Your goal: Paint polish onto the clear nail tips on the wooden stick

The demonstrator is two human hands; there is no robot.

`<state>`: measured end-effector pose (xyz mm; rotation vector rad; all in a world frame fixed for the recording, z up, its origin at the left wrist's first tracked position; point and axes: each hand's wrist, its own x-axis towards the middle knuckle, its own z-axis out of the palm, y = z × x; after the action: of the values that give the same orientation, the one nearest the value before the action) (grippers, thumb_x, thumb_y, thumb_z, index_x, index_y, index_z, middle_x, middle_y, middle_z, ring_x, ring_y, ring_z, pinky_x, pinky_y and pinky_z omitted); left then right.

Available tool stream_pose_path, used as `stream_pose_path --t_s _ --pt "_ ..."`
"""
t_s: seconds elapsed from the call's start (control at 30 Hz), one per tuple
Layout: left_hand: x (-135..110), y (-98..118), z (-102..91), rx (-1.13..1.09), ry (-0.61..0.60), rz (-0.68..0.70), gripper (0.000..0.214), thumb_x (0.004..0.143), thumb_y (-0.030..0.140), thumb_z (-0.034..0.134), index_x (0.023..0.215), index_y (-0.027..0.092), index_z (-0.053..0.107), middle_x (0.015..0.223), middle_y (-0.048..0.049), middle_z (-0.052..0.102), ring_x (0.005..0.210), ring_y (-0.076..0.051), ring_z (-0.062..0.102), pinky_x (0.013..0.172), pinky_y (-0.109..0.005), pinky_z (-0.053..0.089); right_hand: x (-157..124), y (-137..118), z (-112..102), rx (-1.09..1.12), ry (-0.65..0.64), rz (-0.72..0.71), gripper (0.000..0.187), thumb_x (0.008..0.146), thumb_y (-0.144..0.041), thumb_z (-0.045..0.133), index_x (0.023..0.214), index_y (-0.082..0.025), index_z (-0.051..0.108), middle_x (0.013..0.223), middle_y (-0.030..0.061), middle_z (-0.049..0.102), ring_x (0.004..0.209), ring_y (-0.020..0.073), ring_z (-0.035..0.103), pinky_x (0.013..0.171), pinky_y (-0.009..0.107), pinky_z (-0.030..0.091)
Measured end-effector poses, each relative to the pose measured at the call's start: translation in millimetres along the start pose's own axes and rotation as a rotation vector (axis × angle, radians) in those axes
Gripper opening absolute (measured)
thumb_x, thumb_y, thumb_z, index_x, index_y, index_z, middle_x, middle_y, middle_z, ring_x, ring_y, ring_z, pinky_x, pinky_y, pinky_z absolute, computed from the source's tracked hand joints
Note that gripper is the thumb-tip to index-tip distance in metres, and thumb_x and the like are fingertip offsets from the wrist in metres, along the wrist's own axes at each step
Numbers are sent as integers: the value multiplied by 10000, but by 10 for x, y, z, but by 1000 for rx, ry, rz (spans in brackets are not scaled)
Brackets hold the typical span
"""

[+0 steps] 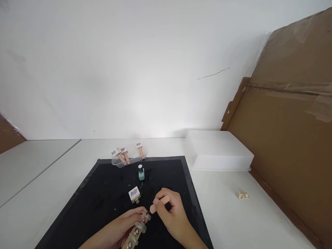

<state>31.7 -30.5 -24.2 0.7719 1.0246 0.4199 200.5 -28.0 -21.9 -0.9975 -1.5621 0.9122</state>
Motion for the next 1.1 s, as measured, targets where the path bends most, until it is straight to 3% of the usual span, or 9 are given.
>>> stream_pose_path --t_s 0.3,0.63,0.83,1.1 --pt "15 -12 -3 30 -17 4 210 660 367 588 717 185 500 555 71 439 447 -43 358 455 -164 326 -9 20 9 26 -22 43 254 780 -125 488 535 -191 483 475 -20 556 463 125 498 488 231 376" --pt "33 -27 -33 -16 -16 -2 192 650 332 607 722 188 502 563 73 436 455 -41 365 451 -158 315 -19 -11 -11 33 -10 3 205 810 -181 510 612 -173 564 589 4 592 559 142 538 555 241 405" --pt "29 -28 -15 -15 -18 5 176 657 324 592 716 182 506 549 76 425 449 -41 362 457 -163 340 -12 4 -11 70 -40 97 197 810 -194 517 622 -168 573 584 1 587 561 140 530 551 240 395" --pt "12 -28 -12 -39 -2 -3 172 658 310 612 732 180 527 570 69 462 465 -43 395 466 -158 348 -4 32 3 96 -25 90 223 816 -217 528 600 -173 560 593 5 604 560 138 541 545 240 393"
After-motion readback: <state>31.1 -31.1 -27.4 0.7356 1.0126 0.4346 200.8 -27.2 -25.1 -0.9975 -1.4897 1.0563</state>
